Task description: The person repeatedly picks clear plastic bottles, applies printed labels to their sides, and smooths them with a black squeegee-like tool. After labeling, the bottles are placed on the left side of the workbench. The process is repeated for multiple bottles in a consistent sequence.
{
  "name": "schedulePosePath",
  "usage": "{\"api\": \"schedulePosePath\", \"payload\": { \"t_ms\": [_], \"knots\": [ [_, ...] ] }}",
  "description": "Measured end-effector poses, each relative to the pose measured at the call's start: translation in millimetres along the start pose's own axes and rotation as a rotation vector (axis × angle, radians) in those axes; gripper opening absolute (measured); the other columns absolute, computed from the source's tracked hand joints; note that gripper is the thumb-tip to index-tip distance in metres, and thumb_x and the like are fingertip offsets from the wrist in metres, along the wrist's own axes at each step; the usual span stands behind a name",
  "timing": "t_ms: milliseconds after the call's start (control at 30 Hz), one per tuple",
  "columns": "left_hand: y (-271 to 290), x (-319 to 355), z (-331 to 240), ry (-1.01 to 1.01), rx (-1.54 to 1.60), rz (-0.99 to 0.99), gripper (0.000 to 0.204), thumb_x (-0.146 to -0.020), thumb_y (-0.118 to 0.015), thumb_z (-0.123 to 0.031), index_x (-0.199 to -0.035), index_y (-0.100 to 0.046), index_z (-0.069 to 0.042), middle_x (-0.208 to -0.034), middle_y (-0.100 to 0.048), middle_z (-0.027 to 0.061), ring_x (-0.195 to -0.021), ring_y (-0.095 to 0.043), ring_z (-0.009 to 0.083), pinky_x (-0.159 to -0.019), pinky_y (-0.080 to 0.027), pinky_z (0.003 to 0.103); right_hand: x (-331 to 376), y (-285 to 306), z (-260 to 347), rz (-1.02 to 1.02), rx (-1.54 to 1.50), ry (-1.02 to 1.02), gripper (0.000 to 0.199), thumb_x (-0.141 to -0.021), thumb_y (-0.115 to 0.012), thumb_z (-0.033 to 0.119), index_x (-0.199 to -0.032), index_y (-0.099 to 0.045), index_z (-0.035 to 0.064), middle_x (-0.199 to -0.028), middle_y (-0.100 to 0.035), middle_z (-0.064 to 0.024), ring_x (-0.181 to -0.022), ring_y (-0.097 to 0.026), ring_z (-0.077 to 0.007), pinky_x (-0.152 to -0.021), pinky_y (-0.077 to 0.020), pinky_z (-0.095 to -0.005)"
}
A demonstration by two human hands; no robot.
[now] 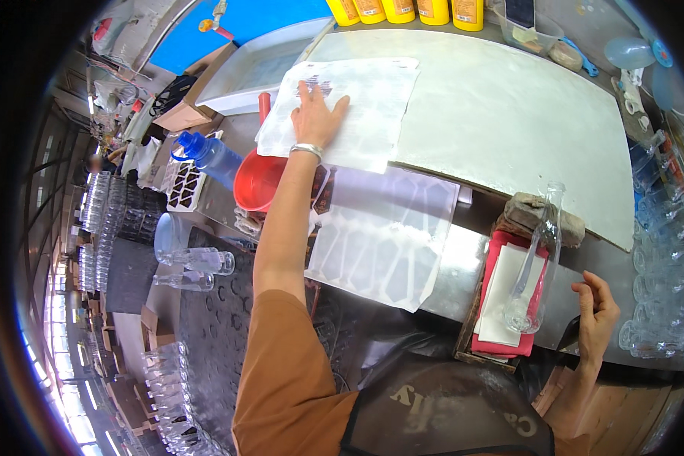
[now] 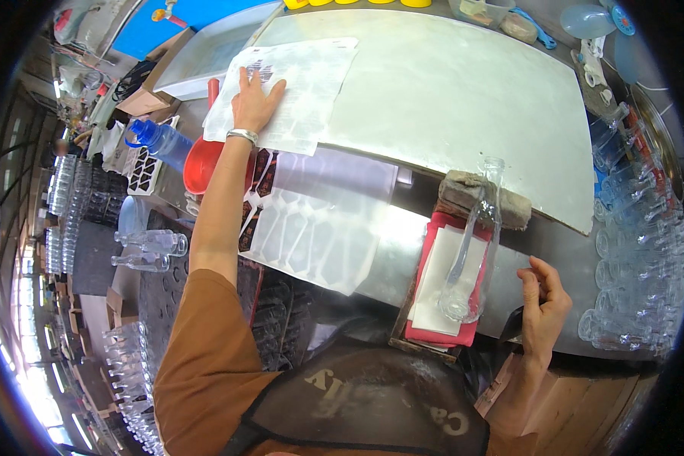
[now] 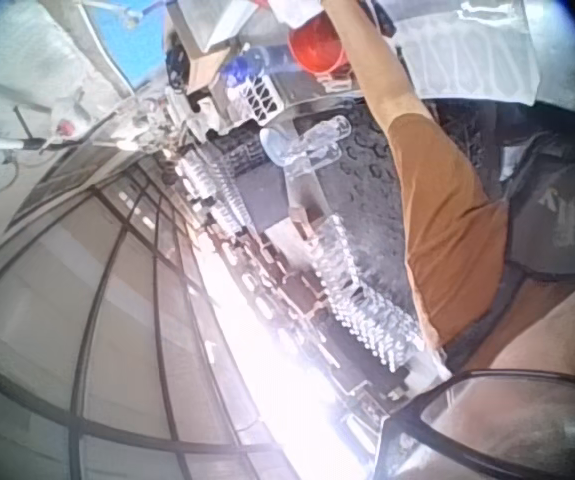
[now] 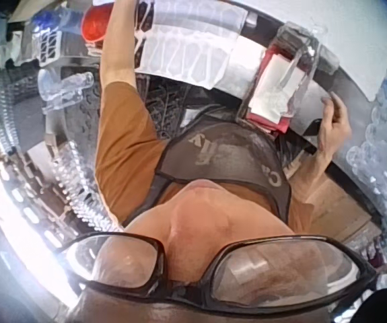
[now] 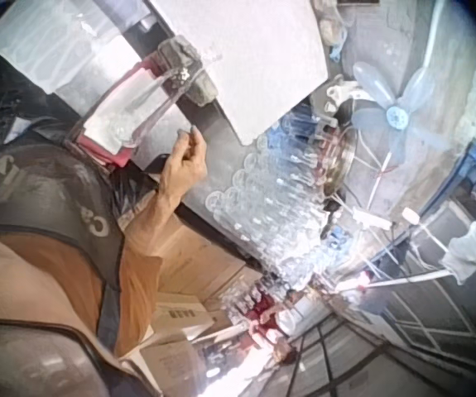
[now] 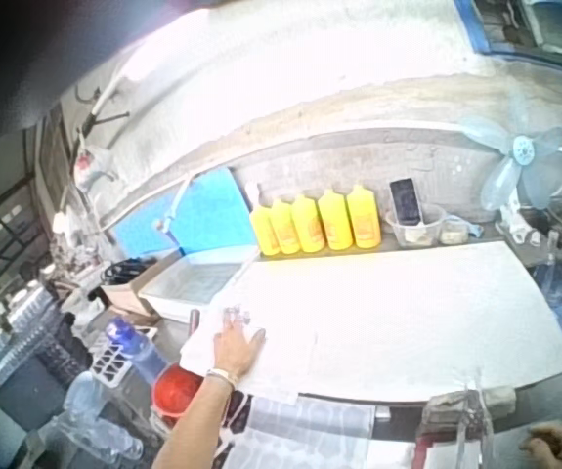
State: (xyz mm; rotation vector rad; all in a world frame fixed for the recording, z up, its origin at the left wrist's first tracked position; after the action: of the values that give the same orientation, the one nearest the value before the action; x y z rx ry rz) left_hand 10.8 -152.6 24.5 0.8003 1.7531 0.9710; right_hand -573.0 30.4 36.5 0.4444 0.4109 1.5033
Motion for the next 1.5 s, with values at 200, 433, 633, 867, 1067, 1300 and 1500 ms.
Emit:
{"api": "schedulePosePath", "payload": {
  "t_ms": [200,433,633,867,1067,1300,1500],
  "knots": [
    [14.0,36.8,-33.0,-0.223,-0.031,0.012,0.071,-0.089,-0.064,-0.051,-0.134,-0.057,0.003,-0.148,-0.047,0.0268,-0.126,-0.055,0.0367,-0.104,-0.039,0.05,-11.3,-5.5,11.9,-0.072,0.036,0.111,0.025,-0.1,-0.063,0.015,-0.118,-0.066,-0.0017,-0.093,-0.073,-0.0076,-0.083,-0.063,-0.01,-0.069,-0.0453,-0.0229],
    [74.8,118.7,-60.5,-0.205,0.294,0.309,0.055,-0.085,-0.075,-0.023,-0.132,-0.059,-0.002,-0.145,-0.052,0.0184,-0.129,-0.053,0.0348,-0.105,-0.043,0.043,-10.6,-11.0,23.4,-0.073,0.112,0.103,0.022,-0.099,-0.062,0.012,-0.116,-0.067,-0.0014,-0.09,-0.074,-0.0074,-0.081,-0.064,-0.0102,-0.068,-0.0467,-0.0238],
    [63.3,122.6,-36.5,-0.518,0.22,0.017,0.041,-0.08,-0.07,-0.001,-0.12,-0.066,-0.005,-0.133,-0.063,0.0113,-0.118,-0.061,0.0282,-0.102,-0.045,0.041,-6.4,-12.0,22.4,-0.08,0.059,0.173,0.023,-0.096,-0.064,0.01,-0.116,-0.068,-0.0007,-0.089,-0.073,-0.0068,-0.079,-0.064,-0.0094,-0.067,-0.047,-0.0231],
    [57.7,158.5,-53.0,0.012,0.715,0.204,0.01,-0.094,-0.069,-0.01,-0.1,-0.072,-0.002,-0.09,-0.073,0.0003,-0.076,-0.065,0.0088,-0.064,-0.049,0.023,28.1,-16.8,-9.6,0.453,0.117,0.086,0.078,-0.071,-0.083,0.01,-0.143,-0.052,0.0044,-0.096,-0.07,-0.0066,-0.054,-0.046,-0.0098,-0.055,-0.044,-0.0262],
    [65.1,195.8,-168.6,0.008,1.004,0.48,0.017,-0.097,-0.068,-0.014,-0.104,-0.071,0.001,-0.091,-0.071,0.0008,-0.08,-0.064,0.0068,-0.066,-0.048,0.021,50.3,-46.8,4.3,0.193,0.237,0.324,0.078,-0.073,-0.08,0.01,-0.144,-0.049,0.0027,-0.086,-0.065,-0.0107,-0.058,-0.057,-0.0222,-0.059,-0.05,-0.033],
    [119.3,253.2,-299.7,-0.718,0.584,0.12,0.014,-0.082,-0.072,-0.002,-0.095,-0.07,-0.008,-0.101,-0.071,0.0068,-0.088,-0.069,0.0237,-0.071,-0.055,0.032,55.9,-51.5,14.0,0.075,0.325,0.434,0.073,-0.072,-0.082,0.012,-0.138,-0.053,0.0003,-0.078,-0.065,-0.0084,-0.065,-0.065,-0.025,-0.06,-0.052,-0.0362],
    [121.7,293.5,-307.3,-0.748,0.479,0.286,0.024,-0.079,-0.075,-0.008,-0.102,-0.07,-0.007,-0.118,-0.067,0.0098,-0.088,-0.066,0.025,-0.073,-0.054,0.034,57.0,-51.4,17.4,0.06,0.372,0.441,0.07,-0.074,-0.08,0.014,-0.137,-0.054,-0.0015,-0.079,-0.065,-0.009,-0.065,-0.065,-0.0245,-0.06,-0.0523,-0.037]
  ]
}}
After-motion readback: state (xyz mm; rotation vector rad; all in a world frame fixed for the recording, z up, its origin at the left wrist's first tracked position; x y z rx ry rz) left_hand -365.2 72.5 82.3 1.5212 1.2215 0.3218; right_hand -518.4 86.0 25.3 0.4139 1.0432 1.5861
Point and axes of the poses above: each hand's wrist, its own x-axis away from the middle knuckle, its own y-axis out of the back of the hand, z = x × y, the point moved 4 cm from there along -x, towards the middle knuckle
